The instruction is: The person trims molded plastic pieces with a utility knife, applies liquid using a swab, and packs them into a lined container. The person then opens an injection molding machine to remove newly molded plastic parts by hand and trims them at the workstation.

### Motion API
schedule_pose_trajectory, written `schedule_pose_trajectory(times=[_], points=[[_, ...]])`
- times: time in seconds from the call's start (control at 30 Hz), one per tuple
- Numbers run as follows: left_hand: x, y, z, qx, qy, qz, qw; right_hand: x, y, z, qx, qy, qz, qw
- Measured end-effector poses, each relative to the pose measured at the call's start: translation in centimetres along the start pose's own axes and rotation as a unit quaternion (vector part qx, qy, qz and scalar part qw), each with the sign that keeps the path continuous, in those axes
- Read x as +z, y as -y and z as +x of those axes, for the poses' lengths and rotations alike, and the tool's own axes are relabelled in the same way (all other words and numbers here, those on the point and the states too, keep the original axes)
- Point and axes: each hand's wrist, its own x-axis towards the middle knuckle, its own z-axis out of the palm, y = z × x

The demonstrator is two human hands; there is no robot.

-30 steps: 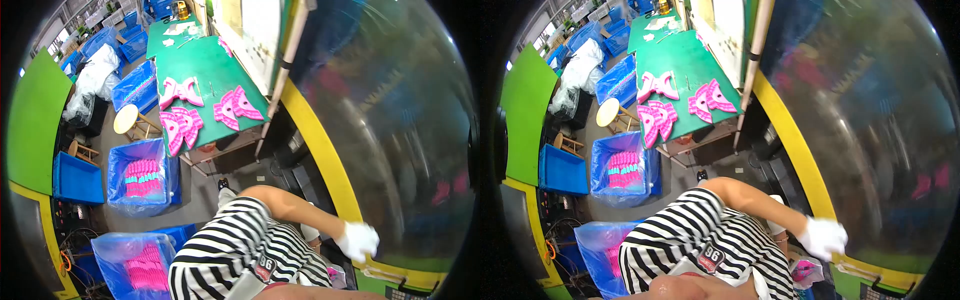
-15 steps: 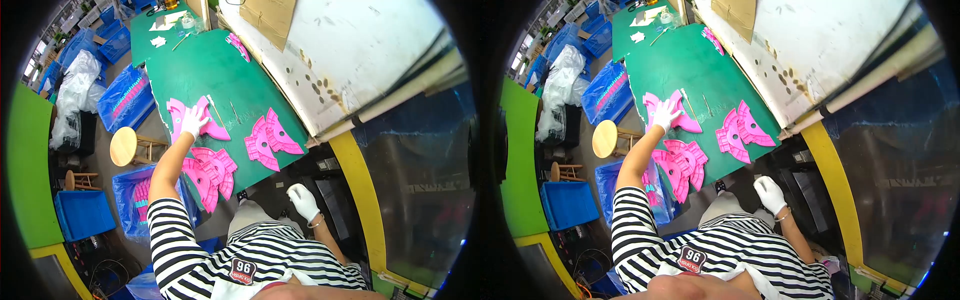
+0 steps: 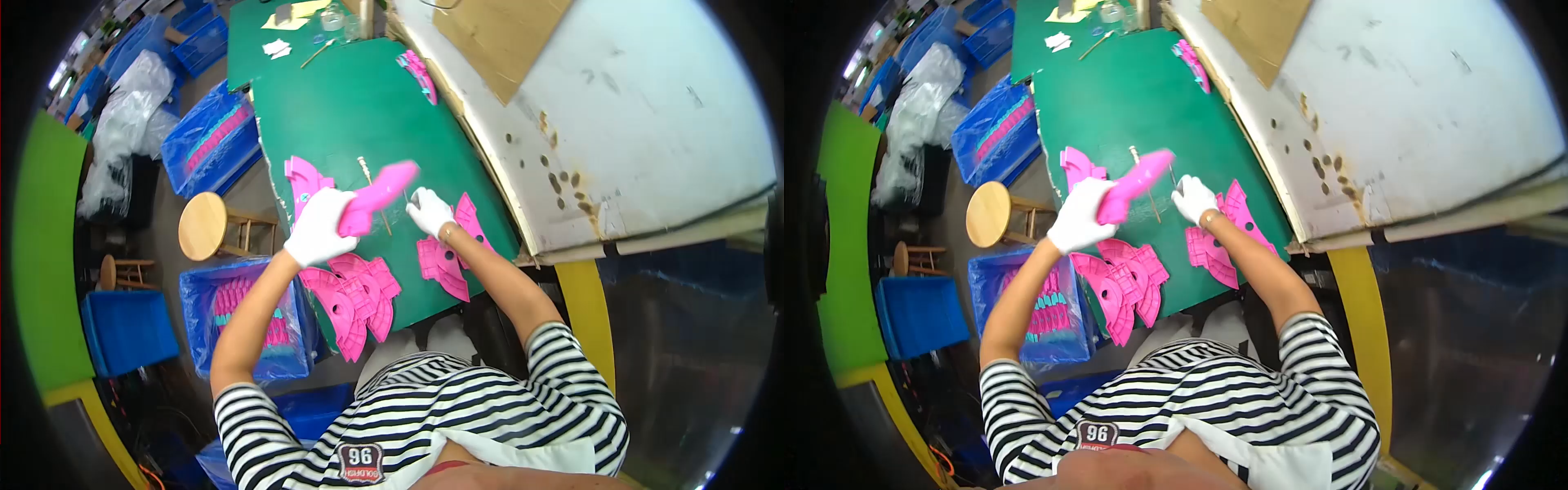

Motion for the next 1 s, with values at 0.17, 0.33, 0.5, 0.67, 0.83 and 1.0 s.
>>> schedule_pose_trajectory(times=[0.17,0.33,0.5,0.67,0.83,1.0], points=[[-0.3,-2.8,-11.4,-0.281,-0.238,-0.725,0.582,5.0,-0.8,7.5,0.06,-0.017,-0.15,0.987],[1.9,-7.6,-15.3,-0.225,-0.339,-0.806,0.43,7.2,-2.6,9.9,0.095,0.012,-0.148,0.984],[2.2,-10.2,-15.2,-0.241,-0.332,-0.801,0.435,2.9,-2.3,6.1,0.123,0.099,0.322,0.934],[3.3,-10.8,-14.3,-0.189,-0.263,-0.836,0.444,-2.1,-2.8,-5.9,-0.027,0.027,0.402,0.915],[4.4,-11.4,-13.4,-0.192,-0.215,-0.854,0.434,-7.9,-2.0,-17.5,0.036,0.029,0.456,0.889],[4.4,-12.5,-13.6,-0.198,-0.137,-0.845,0.478,-9.6,-0.8,-21.7,-0.01,-0.067,0.403,0.913]])
